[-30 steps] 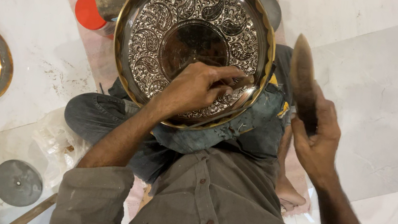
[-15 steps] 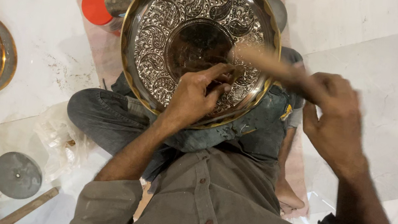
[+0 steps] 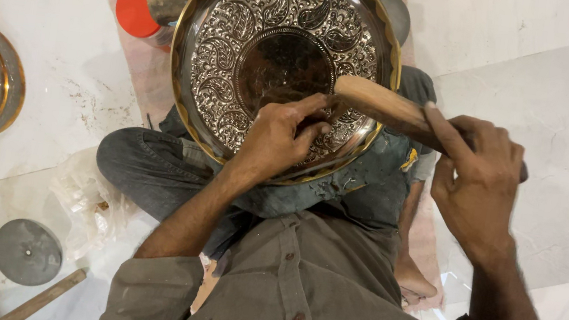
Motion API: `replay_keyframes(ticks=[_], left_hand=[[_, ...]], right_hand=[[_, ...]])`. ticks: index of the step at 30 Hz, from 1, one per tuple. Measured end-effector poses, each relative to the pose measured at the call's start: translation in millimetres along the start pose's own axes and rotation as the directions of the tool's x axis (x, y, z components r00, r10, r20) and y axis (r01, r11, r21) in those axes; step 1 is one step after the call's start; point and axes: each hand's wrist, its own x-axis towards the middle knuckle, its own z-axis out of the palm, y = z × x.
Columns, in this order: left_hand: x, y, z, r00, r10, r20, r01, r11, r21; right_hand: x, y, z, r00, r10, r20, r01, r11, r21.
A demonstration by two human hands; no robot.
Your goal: The person sits on the floor and uses a grinding disc to polish the center of a large ornate metal plate. They then switch to a wooden mallet and repeatedly tap the plate's surface to refine the finish.
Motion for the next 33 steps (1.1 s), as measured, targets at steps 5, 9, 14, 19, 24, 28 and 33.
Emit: replay_keyframes(ticks=[5,9,14,19,24,28,33], left_hand=[[4,1,-4,0.997,0.007,0.073,-0.008,1.000,0.005],[1,-8,2,1.000,0.023,0.011,-0.022,0.997,-0.070],[-4,-18,11,0.997,0.054,-0.051,-0.056,0.998,-0.040],[-3,-19,10,0.998,0.049,-0.044,-0.050,0.998,-0.038],[-2,-10,8,0.998,0.054,-0.027,-0.055,0.998,-0.010],[3,-1,-1,0.997,0.040,0.072,-0.041,0.999,0.023],[20,6,-9,0.963,0.021,0.267,-0.061,0.988,0.145]], right_hand=[[-19,9,11,0.989,0.144,-0.012,-0.137,0.960,0.242],[-30,18,23,0.995,0.102,-0.016,-0.101,0.993,0.069],[-29,23,26,0.997,0.072,0.027,-0.071,0.997,-0.034],[-21,16,17,0.998,0.054,0.035,-0.051,0.995,-0.089],[-12,9,9,0.965,0.260,-0.002,-0.220,0.819,0.530],[-14,11,11,0.998,0.044,-0.046,-0.034,0.979,0.200],[-39,12,29,0.981,0.191,-0.025,-0.152,0.845,0.513]])
